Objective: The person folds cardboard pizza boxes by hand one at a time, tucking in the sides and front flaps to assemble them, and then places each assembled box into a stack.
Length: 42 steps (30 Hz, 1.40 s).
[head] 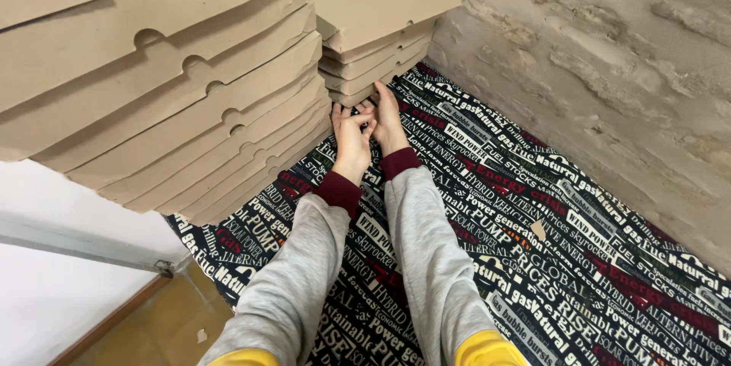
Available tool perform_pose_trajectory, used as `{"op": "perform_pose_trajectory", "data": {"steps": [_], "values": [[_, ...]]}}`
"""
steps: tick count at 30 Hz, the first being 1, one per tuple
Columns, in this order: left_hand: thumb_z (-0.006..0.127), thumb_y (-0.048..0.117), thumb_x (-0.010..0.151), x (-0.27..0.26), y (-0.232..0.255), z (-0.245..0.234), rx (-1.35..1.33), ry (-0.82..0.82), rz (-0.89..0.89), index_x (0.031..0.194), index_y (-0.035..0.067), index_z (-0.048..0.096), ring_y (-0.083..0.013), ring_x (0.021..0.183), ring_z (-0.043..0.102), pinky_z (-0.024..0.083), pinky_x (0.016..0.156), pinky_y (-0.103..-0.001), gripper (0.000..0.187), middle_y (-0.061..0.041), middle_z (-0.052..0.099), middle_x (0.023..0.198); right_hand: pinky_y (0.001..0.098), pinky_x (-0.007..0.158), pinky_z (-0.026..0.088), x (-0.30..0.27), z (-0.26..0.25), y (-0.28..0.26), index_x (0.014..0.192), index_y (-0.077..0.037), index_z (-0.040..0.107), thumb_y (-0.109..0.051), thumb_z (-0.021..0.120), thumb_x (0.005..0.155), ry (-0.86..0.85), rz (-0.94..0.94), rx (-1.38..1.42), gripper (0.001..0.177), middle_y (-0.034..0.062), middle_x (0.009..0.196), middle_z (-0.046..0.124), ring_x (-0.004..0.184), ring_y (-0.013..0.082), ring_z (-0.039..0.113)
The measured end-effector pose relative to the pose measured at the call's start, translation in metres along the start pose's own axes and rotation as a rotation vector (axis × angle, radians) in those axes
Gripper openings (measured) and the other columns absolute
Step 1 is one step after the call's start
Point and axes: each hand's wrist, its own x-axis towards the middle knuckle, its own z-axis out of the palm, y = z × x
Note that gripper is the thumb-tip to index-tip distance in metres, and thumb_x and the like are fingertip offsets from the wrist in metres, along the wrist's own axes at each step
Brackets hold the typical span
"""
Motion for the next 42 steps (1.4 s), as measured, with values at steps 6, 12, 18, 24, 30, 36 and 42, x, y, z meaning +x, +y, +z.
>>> {"op": "perform_pose_trajectory", "data": {"steps": [6, 12, 18, 24, 30, 36, 42], "values": [[0.071, -0.008, 0.093, 0.022, -0.023, -0.024, 0.43, 0.034, 0.085, 0.198, 0.006, 0.006, -0.0212, 0.12, 0.071, 0.067, 0.09, -0.033, 0.125, -0.017, 0.059, 0.174, 0.0736, 0.129, 0.061, 0.048, -0.025, 0.025, 0.189, -0.015, 0.028, -0.05, 0.089, 0.119, 0.038, -0.031, -0.13, 0.099, 0.0258, 0.182, 0.046, 0.158, 0.056, 0.067], [0.081, 0.02, 0.095, 0.074, -0.032, -0.063, 0.711, 0.078, 0.046, 0.137, -0.001, 0.069, -0.021, 0.055, 0.075, 0.056, 0.039, -0.034, 0.048, -0.015, 0.087, 0.098, 0.0728, 0.106, 0.074, 0.055, -0.014, 0.017, 0.176, -0.007, 0.047, -0.031, 0.101, 0.107, 0.138, -0.096, -0.208, 0.091, 0.0252, 0.155, 0.065, 0.134, 0.0492, 0.079], [0.073, 0.044, 0.107, 0.026, 0.023, -0.028, 0.702, 0.031, -0.15, 0.128, -0.002, 0.079, -0.0131, 0.05, 0.061, 0.048, 0.043, -0.029, 0.051, -0.018, 0.091, 0.098, 0.0701, 0.095, 0.077, 0.028, -0.003, -0.009, 0.168, -0.01, 0.052, -0.033, 0.104, 0.099, 0.199, -0.134, -0.197, 0.09, 0.0227, 0.142, 0.072, 0.123, 0.0439, 0.082], [0.068, 0.057, 0.117, 0.025, 0.023, -0.031, 0.694, 0.002, -0.188, 0.157, -0.004, 0.058, -0.025, 0.076, 0.08, 0.065, 0.055, -0.037, 0.073, -0.027, 0.086, 0.133, 0.0671, 0.106, 0.075, -0.018, 0.01, -0.028, 0.189, -0.009, 0.027, -0.032, 0.098, 0.101, 0.136, -0.109, -0.153, 0.116, 0.0302, 0.159, 0.062, 0.133, 0.049, 0.079], [0.062, 0.042, 0.12, 0.029, 0.014, -0.036, 0.828, -0.08, -0.216, 0.152, -0.006, 0.065, -0.0314, 0.091, 0.088, 0.077, 0.069, -0.044, 0.058, -0.027, 0.084, 0.138, 0.0716, 0.114, 0.069, -0.025, 0.016, -0.033, 0.197, -0.007, 0.007, -0.027, 0.098, 0.097, 0.169, -0.101, -0.215, 0.137, 0.0374, 0.178, 0.041, 0.146, 0.0569, 0.069], [0.076, 0.036, 0.107, 0.037, 0.013, -0.031, 0.945, -0.027, -0.061, 0.13, 0.002, 0.086, -0.0203, 0.065, 0.084, 0.075, 0.053, -0.033, 0.043, -0.015, 0.095, 0.106, 0.076, 0.1, 0.071, 0.017, -0.011, -0.008, 0.198, -0.008, 0.004, -0.017, 0.099, 0.086, 0.272, -0.074, -0.393, 0.147, 0.0408, 0.182, 0.032, 0.152, 0.0659, 0.059], [0.068, 0.031, 0.116, 0.018, 0.035, -0.015, 0.526, -0.021, -0.238, 0.173, -0.009, 0.046, -0.0395, 0.111, 0.087, 0.08, 0.084, -0.058, 0.074, -0.031, 0.064, 0.166, 0.0748, 0.104, 0.069, 0.013, -0.003, -0.005, 0.198, -0.009, 0.01, -0.017, 0.104, 0.082, 0.323, -0.088, -0.45, 0.149, 0.0396, 0.182, 0.04, 0.157, 0.0616, 0.058]]}}
